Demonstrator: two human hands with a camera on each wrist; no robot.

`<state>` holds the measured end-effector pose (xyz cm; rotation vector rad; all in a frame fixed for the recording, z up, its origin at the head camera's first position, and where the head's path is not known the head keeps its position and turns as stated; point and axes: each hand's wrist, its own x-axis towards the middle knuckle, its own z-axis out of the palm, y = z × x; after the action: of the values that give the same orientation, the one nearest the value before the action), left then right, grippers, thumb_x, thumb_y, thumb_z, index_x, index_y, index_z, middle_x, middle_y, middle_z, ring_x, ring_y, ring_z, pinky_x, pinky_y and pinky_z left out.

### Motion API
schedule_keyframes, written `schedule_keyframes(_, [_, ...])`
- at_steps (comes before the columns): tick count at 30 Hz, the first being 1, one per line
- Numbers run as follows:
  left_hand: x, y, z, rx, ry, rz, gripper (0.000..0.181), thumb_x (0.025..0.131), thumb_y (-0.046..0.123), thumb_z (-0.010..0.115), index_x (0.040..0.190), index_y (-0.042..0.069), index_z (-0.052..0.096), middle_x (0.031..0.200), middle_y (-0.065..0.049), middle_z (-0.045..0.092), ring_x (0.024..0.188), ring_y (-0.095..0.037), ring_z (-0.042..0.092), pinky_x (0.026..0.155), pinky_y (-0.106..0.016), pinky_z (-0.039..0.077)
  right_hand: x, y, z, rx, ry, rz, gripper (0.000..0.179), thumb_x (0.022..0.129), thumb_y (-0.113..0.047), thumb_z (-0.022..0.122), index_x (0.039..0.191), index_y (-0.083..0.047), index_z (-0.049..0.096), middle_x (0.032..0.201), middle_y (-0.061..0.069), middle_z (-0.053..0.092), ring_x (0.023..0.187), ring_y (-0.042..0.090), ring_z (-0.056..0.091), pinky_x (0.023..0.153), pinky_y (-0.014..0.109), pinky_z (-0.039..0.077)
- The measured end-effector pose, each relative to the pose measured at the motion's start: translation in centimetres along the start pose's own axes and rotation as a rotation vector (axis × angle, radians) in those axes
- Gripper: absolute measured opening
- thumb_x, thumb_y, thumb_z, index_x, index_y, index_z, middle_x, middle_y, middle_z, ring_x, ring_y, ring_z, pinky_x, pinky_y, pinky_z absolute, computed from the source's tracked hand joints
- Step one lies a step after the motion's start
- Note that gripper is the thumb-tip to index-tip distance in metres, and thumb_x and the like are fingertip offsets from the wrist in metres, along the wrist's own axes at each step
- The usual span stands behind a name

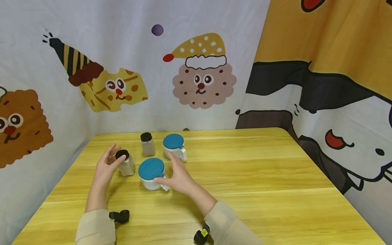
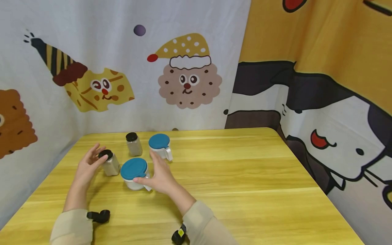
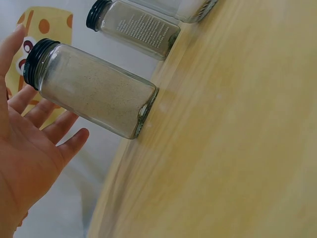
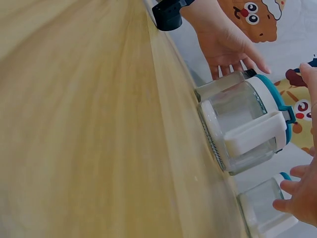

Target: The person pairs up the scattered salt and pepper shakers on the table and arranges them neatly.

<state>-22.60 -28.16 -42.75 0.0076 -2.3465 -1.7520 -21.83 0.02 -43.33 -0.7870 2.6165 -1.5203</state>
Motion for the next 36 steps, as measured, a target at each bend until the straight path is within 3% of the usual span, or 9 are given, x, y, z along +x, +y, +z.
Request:
schedule_keyframes(5, [-0.1,-0.2,-0.1,0.011,-0.006,-0.013,0.076,0.094,0.035,0.062,0.154,0.019,0.019,0.151,-0.012,0.034,0.130,-0.032,0.032,0.103,-0.038,0.029,0.1,0.2,0.4,0.061,-0.033,0.024,0.103,0.078,-0.047,0.077,0.154,-0.016,0.015,0.156,0.001,0.020,0.140,0.024,0.022,0.107,0.051,0.026])
schedule_keyframes(11, [0.0,-0.3,-0.4,-0.007,-0.026,-0.050,0.078,0.093,0.037,0.063,0.155,0.020,0.018,0.152,-0.019,0.027,0.134,-0.039,0.028,0.106,-0.053,0.024,0.3,0.2,0.8,0.143,-0.074,0.035,0.099,0.081,-0.040,0.077,0.155,-0.017,0.014,0.156,0.001,0.020,0.140,0.023,0.023,0.108,0.049,0.025])
schedule_keyframes(17, [0.2,-0.4,-0.3,0.035,-0.040,-0.068,0.078,0.092,0.038,0.064,0.154,0.016,0.022,0.152,-0.021,0.026,0.135,-0.042,0.026,0.106,-0.057,0.022,0.6,0.3,1.1,0.185,-0.109,0.026,0.098,0.082,-0.033,0.077,0.155,-0.018,0.013,0.154,0.007,0.024,0.138,0.026,0.028,0.106,0.049,0.027])
schedule_keyframes(22, [0.5,-0.8,0.0,0.069,-0.047,-0.068,0.074,0.093,0.039,0.063,0.152,0.011,0.027,0.144,-0.021,0.040,0.122,-0.027,0.041,0.097,-0.039,0.036,0.7,0.3,1.4,0.217,-0.125,0.022,0.097,0.082,-0.028,0.077,0.154,-0.018,0.013,0.153,0.008,0.027,0.137,0.024,0.028,0.106,0.048,0.028])
schedule_keyframes(25, [0.5,-1.0,0.1,0.086,-0.034,-0.069,0.073,0.093,0.039,0.063,0.150,0.009,0.030,0.140,-0.020,0.044,0.113,-0.015,0.044,0.088,-0.024,0.038,0.8,0.3,1.5,0.234,-0.135,0.032,0.097,0.083,-0.027,0.077,0.154,-0.018,0.013,0.154,0.009,0.026,0.138,0.023,0.027,0.107,0.048,0.027])
schedule_keyframes(28, [0.3,-1.1,0.0,0.090,-0.027,-0.063,0.071,0.093,0.038,0.063,0.149,0.007,0.033,0.138,-0.019,0.046,0.108,-0.009,0.045,0.084,-0.019,0.037,0.8,0.2,1.6,0.253,-0.144,0.047,0.096,0.083,-0.027,0.077,0.154,-0.017,0.013,0.154,0.010,0.025,0.138,0.025,0.027,0.106,0.049,0.028])
schedule_keyframes(30, [0.2,-1.1,0.0,0.085,-0.024,-0.056,0.069,0.093,0.036,0.063,0.147,0.006,0.034,0.134,-0.014,0.049,0.107,-0.007,0.045,0.084,-0.017,0.037,0.8,0.2,1.7,0.263,-0.145,0.060,0.096,0.083,-0.027,0.077,0.154,-0.016,0.013,0.154,0.009,0.025,0.138,0.025,0.027,0.106,0.048,0.028])
schedule_keyframes(36, [0.3,-1.2,0.3,0.028,-0.014,-0.021,0.063,0.092,0.031,0.066,0.140,0.000,0.040,0.111,0.014,0.055,0.100,-0.001,0.050,0.081,-0.014,0.040,1.1,0.4,2.2,0.284,-0.125,0.095,0.096,0.082,-0.028,0.078,0.154,-0.018,0.015,0.154,0.006,0.025,0.137,0.024,0.028,0.107,0.047,0.027])
